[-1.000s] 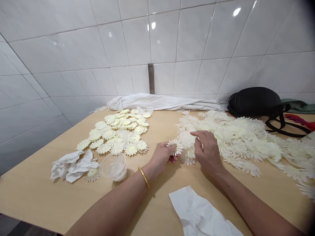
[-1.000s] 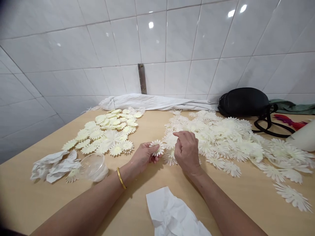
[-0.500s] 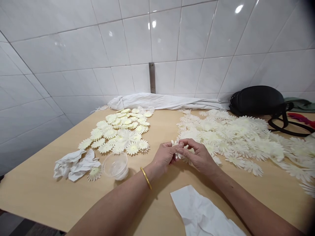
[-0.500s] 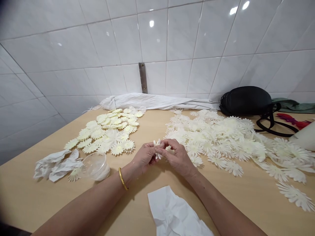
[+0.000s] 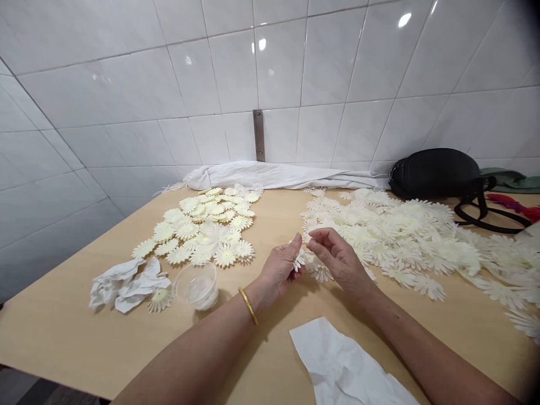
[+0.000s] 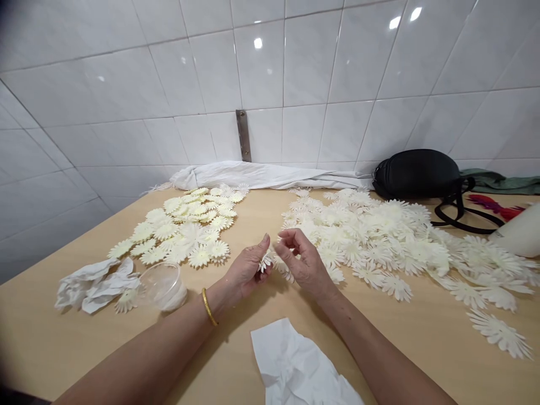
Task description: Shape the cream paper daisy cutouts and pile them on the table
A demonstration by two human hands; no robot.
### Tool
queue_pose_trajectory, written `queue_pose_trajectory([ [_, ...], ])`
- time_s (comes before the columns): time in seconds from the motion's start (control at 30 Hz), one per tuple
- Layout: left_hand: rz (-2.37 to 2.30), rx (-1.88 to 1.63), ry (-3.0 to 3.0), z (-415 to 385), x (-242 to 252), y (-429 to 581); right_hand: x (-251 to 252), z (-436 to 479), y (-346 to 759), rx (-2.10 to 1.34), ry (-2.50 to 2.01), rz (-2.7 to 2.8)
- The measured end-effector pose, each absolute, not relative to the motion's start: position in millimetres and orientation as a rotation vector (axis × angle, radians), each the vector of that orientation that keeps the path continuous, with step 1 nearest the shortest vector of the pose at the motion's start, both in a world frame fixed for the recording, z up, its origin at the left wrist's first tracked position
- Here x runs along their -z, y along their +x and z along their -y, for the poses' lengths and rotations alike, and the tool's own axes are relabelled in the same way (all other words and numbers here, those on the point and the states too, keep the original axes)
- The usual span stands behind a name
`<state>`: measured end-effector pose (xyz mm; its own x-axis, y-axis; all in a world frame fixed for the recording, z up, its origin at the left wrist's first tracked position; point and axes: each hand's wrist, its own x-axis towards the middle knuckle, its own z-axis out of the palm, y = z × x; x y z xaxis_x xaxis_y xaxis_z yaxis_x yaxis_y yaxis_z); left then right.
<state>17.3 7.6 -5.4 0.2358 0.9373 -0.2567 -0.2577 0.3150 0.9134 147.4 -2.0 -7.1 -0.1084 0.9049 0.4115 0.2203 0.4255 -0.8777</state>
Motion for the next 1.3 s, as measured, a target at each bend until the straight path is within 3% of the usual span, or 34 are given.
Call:
queue_pose_trajectory([
  [0.13,-0.929,-0.933,0.878,-7.3,9.2,18.1,4.1,7.8,142.7,-0.876,-1.058,1.689],
  [0.37,-0.701,-0.909,0.867,-9.7,14.6,15.7,7.5,3.9,146.9,-0.712,-1.184,1.581],
  [0.83,-0.791,-0.939,0.971,-4.3,12.5,19.8,8.1,-0.3,151.9,-0.467,-1.393,1.388],
  [0.93,-0.849,-0.972,0.922,-7.1,16.6,18.8,10.1,-11.0,167.2,-0.347,-1.435,1.229],
  [1.17,-0.832,-0.994,0.924,-9.3,18.9,17.9,15.6,-14.9,171.4,0.138,-1.561,1.489],
  [1.3,-0.88,-1.006,0.923,-8.4,16.7,18.7,9.9,-5.4,159.1,-0.031,-1.363,1.59],
])
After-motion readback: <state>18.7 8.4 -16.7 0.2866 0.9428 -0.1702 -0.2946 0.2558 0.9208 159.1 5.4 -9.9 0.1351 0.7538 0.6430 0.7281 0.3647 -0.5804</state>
